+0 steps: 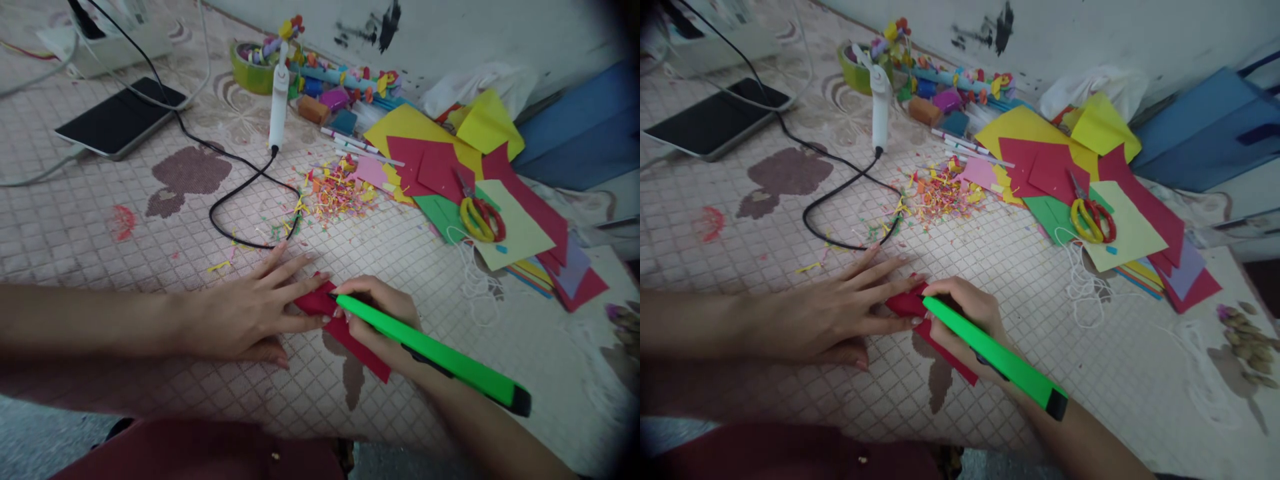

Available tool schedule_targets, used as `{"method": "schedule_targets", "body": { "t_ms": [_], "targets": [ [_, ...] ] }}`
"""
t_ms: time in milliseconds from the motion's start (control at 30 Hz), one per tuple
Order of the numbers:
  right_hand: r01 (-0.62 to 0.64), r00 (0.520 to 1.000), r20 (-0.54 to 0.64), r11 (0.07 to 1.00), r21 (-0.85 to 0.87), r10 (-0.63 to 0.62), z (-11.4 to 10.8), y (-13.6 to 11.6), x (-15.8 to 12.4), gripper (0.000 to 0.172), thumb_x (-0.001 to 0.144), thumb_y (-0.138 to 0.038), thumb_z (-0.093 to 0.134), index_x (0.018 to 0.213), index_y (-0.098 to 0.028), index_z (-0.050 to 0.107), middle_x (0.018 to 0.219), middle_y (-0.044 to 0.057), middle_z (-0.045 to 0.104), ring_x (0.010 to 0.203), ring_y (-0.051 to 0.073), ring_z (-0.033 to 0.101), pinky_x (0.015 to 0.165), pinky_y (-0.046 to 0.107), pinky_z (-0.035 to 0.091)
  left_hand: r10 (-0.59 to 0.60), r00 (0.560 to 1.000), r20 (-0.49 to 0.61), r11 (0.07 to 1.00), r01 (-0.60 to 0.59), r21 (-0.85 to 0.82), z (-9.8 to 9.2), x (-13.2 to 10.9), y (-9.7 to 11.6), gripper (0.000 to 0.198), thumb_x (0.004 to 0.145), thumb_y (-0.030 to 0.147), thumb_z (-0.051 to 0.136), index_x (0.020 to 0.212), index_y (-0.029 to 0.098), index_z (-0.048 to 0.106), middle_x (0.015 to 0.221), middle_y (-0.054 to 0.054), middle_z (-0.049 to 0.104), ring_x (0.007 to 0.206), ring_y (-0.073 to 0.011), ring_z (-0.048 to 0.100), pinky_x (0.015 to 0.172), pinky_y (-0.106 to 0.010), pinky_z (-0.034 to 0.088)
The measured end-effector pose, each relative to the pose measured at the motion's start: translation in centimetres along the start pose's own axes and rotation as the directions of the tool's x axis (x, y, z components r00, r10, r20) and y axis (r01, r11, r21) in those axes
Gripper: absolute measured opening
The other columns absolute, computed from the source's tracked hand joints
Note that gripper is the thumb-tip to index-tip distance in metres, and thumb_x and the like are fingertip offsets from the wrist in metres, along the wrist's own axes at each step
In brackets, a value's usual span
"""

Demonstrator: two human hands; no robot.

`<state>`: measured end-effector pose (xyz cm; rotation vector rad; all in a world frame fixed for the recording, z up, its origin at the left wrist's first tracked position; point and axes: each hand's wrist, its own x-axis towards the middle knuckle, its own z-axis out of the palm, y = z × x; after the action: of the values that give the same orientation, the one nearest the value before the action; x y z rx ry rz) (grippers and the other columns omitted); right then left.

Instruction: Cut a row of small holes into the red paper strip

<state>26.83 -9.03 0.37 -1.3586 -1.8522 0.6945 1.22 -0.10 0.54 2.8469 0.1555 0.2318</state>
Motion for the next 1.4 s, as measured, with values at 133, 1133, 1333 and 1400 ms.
{"method": "schedule_targets", "body": {
  "t_ms": [133, 1133, 1333, 1400],
  "targets": [
    [-0.011, 1.000, -0.010, 1.000, 0.014, 0.011, 0.1, 0.1, 0.0, 0.031, 0.082, -0.011, 0.066, 0.108, -0.028, 0.068, 0.093, -0.003, 0.076, 0.074, 0.014, 0.071, 0.074, 0.027, 0.060, 0.000, 1.000, 0.017, 1.000, 0.000, 0.015, 0.0, 0.1, 0.1, 0.070, 0.090, 0.048, 0.075, 0.152, 0.028, 0.050, 0.167, -0.021, 0.031, 0.152, -0.0527, 0.027, 0.116, -0.081, 0.019],
    [0.007, 0.999, -0.048, 0.999, -0.039, -0.009, 0.4, -0.3, 0.2, 0.033, 0.078, -0.007, 0.063, 0.104, -0.027, 0.068, 0.091, -0.005, 0.077, 0.076, 0.011, 0.072, 0.071, 0.020, 0.057, -0.044, 0.998, -0.047, 0.995, 0.048, 0.088, 0.4, 0.2, 1.3, 0.068, 0.089, 0.061, 0.072, 0.146, 0.026, 0.057, 0.156, -0.021, 0.046, 0.147, -0.0504, 0.038, 0.116, -0.080, 0.021],
    [0.010, 0.999, -0.043, 0.999, -0.041, -0.011, 0.5, -0.1, 0.1, 0.033, 0.078, -0.008, 0.063, 0.104, -0.027, 0.068, 0.092, -0.005, 0.076, 0.076, 0.012, 0.072, 0.072, 0.022, 0.057, -0.018, 0.999, -0.050, 0.996, 0.022, 0.085, 0.2, -0.2, 0.9, 0.068, 0.092, 0.056, 0.071, 0.149, 0.026, 0.053, 0.156, -0.022, 0.048, 0.146, -0.0466, 0.042, 0.118, -0.078, 0.021],
    [0.004, 0.999, -0.040, 0.999, -0.032, -0.005, 0.4, 0.0, 0.1, 0.034, 0.078, -0.008, 0.063, 0.105, -0.028, 0.068, 0.092, -0.005, 0.076, 0.076, 0.012, 0.072, 0.072, 0.022, 0.057, 0.027, 0.999, -0.033, 0.997, -0.024, 0.076, 0.0, -0.3, 0.2, 0.070, 0.092, 0.053, 0.072, 0.152, 0.025, 0.049, 0.159, -0.021, 0.044, 0.149, -0.0449, 0.038, 0.120, -0.074, 0.022]
  ]
}}
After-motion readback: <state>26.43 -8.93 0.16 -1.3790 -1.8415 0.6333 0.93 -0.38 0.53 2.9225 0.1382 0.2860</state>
